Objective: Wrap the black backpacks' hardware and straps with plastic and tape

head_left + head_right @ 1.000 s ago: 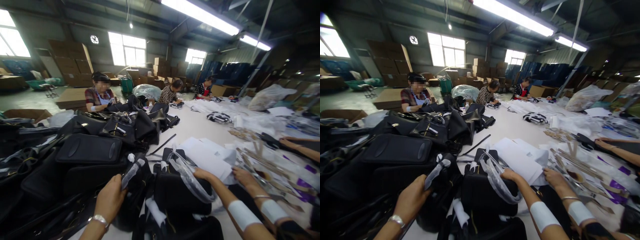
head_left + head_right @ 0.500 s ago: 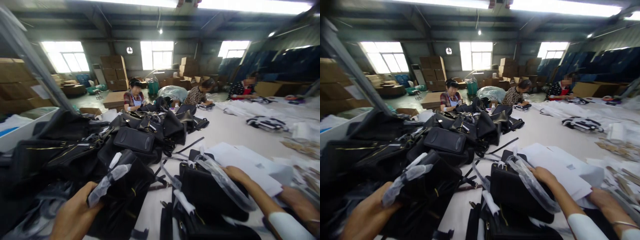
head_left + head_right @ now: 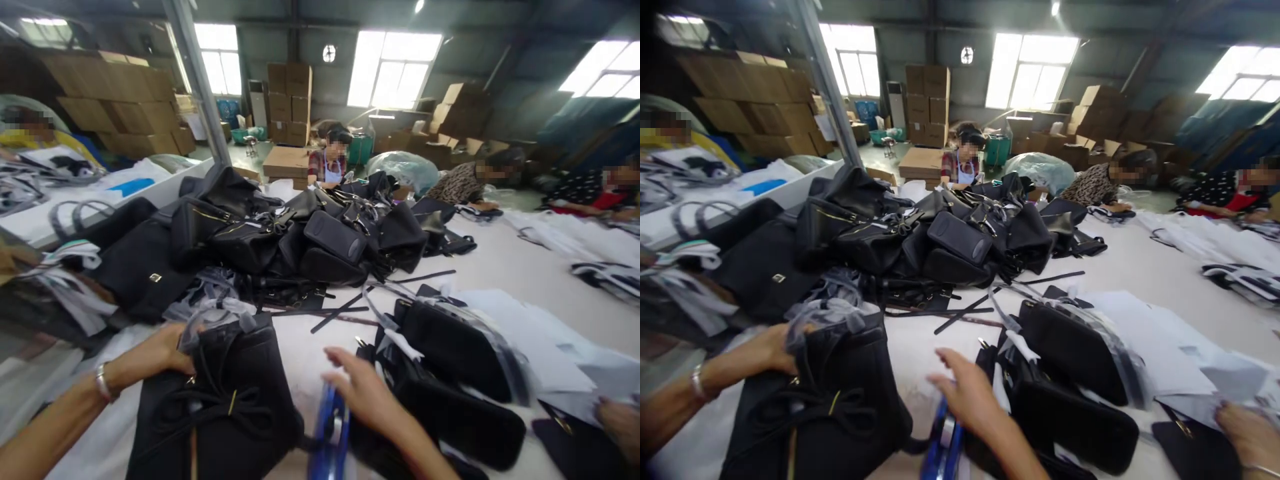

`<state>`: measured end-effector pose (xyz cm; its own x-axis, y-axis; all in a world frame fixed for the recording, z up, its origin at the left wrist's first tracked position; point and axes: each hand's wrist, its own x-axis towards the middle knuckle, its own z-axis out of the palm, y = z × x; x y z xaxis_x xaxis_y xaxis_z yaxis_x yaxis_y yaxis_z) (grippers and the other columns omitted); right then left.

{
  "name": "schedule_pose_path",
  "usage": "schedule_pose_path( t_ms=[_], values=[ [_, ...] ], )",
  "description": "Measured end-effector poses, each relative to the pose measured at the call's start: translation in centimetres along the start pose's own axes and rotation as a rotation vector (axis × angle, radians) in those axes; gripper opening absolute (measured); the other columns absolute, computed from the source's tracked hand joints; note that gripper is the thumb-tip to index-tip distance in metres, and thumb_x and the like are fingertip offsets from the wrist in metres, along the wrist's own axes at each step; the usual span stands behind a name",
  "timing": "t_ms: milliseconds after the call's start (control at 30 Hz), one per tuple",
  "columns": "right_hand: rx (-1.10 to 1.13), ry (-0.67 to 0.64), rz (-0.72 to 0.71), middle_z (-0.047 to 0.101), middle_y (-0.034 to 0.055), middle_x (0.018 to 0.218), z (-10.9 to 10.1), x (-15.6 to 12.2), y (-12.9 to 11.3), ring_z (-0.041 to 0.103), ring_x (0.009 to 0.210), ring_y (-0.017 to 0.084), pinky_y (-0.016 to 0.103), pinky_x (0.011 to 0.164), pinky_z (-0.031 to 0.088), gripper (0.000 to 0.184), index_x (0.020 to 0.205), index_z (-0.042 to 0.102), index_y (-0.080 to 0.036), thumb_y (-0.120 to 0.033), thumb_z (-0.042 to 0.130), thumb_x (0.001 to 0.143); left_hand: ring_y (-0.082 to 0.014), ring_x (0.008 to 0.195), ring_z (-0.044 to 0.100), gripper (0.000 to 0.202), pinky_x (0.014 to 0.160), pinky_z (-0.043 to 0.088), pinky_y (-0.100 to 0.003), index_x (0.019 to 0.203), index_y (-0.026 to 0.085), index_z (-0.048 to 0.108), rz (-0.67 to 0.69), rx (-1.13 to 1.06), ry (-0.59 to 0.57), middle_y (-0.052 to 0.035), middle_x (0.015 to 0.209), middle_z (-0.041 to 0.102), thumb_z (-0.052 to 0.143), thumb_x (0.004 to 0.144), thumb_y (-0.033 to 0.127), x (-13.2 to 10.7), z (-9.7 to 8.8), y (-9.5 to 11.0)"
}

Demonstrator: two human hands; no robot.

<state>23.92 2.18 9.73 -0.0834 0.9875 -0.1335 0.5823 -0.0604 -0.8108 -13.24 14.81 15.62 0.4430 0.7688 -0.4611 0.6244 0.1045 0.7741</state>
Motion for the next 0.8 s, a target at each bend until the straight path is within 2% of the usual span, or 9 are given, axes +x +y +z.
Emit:
schedule_pose_path(
  t_ms=[67, 133, 200, 267, 367, 433, 567, 700, 800],
  values=[
    [0.206, -0.192, 0.068, 0.062, 0.0072, 0.122, 8.1, -1.8, -2.0, 0.059, 0.106, 0.026, 0.036, 0.091, 0.045, 0.07, 0.136, 0.044, -0.025, -0.042, 0.068, 0.073, -0.0216, 0.075, 0.062, 0.023, 0.07, 0.049, -0.029, 0.079, 0.016, 0.064, 0.036, -0.062, -0.122, 0.0007, 0.076, 0.069, 0.061, 0.057, 0.018, 0.3, 0.8, -4.0],
    [0.387, -0.27, 0.155, 0.063, 0.004, 0.121, 14.9, -3.6, -2.7, 0.059, 0.107, 0.027, 0.035, 0.09, 0.045, 0.077, 0.137, 0.042, -0.027, -0.035, 0.073, 0.066, -0.0206, 0.07, 0.062, 0.024, 0.064, 0.047, -0.027, 0.076, 0.017, 0.063, 0.003, -0.082, -0.206, 0.0024, 0.072, 0.068, 0.059, 0.052, 0.016, 1.2, 2.3, -8.4],
    [0.43, -0.252, 0.309, 0.068, 0.0011, 0.11, 19.8, -4.8, -2.7, 0.062, 0.101, 0.028, 0.035, 0.085, 0.047, 0.07, 0.129, 0.049, -0.028, -0.031, 0.073, 0.063, -0.0217, 0.07, 0.062, 0.025, 0.061, 0.047, -0.027, 0.073, 0.017, 0.063, -0.044, 0.001, -0.223, 0.0025, 0.071, 0.068, 0.058, 0.048, 0.017, 2.1, 4.1, -12.6],
    [0.391, -0.177, 0.433, 0.07, 0.0004, 0.101, 22.7, -5.3, -2.6, 0.063, 0.097, 0.03, 0.036, 0.082, 0.047, 0.06, 0.12, 0.055, -0.028, -0.03, 0.071, 0.063, -0.0226, 0.071, 0.062, 0.024, 0.061, 0.047, -0.027, 0.07, 0.016, 0.063, -0.041, 0.099, -0.185, 0.0022, 0.07, 0.068, 0.058, 0.046, 0.018, 3.0, 5.5, -15.6],
    [0.384, -0.03, 0.452, 0.07, 0.0034, 0.099, 24.5, -5.2, -2.8, 0.063, 0.097, 0.03, 0.036, 0.083, 0.046, 0.045, 0.109, 0.06, -0.022, -0.029, 0.067, 0.065, -0.0225, 0.077, 0.062, 0.028, 0.068, 0.046, -0.028, 0.075, 0.017, 0.064, 0.003, 0.148, -0.115, 0.0023, 0.076, 0.069, 0.057, 0.048, 0.018, 3.8, 6.2, -17.8],
    [0.414, 0.042, 0.422, 0.069, 0.0053, 0.101, 24.9, -4.9, -3.2, 0.062, 0.098, 0.03, 0.036, 0.086, 0.046, 0.042, 0.107, 0.061, -0.019, -0.029, 0.065, 0.067, -0.0221, 0.08, 0.062, 0.028, 0.072, 0.046, -0.028, 0.079, 0.019, 0.064, 0.028, 0.159, -0.089, 0.0028, 0.078, 0.069, 0.057, 0.052, 0.02, 4.3, 6.1, -18.1],
    [0.475, 0.096, 0.438, 0.069, 0.0058, 0.102, 25.1, -4.7, -3.7, 0.062, 0.1, 0.029, 0.038, 0.087, 0.046, 0.042, 0.109, 0.061, -0.018, -0.033, 0.065, 0.07, -0.0231, 0.082, 0.063, 0.03, 0.077, 0.046, -0.03, 0.087, 0.019, 0.063, 0.061, 0.168, -0.048, 0.001, 0.081, 0.069, 0.059, 0.058, 0.025, 5.6, 5.8, -18.1],
    [0.504, 0.094, 0.471, 0.07, 0.007, 0.103, 25.1, -4.6, -3.5, 0.062, 0.1, 0.029, 0.039, 0.087, 0.046, 0.044, 0.108, 0.061, -0.016, -0.04, 0.065, 0.072, -0.0258, 0.103, 0.06, 0.048, 0.092, 0.043, -0.035, 0.114, 0.016, 0.055, 0.098, 0.152, 0.052, -0.0094, 0.111, 0.065, 0.057, 0.067, 0.025, 5.7, 5.5, -18.4],
    [0.463, 0.082, 0.493, 0.07, 0.0072, 0.103, 24.9, -4.5, -3.7, 0.062, 0.099, 0.029, 0.038, 0.087, 0.047, 0.046, 0.108, 0.062, -0.016, -0.041, 0.067, 0.07, -0.0248, 0.12, 0.051, 0.049, 0.104, 0.036, -0.037, 0.127, 0.016, 0.044, 0.146, 0.124, 0.131, -0.0132, 0.129, 0.055, 0.049, 0.081, 0.034, 4.1, 5.3, -18.8]
  ],
)
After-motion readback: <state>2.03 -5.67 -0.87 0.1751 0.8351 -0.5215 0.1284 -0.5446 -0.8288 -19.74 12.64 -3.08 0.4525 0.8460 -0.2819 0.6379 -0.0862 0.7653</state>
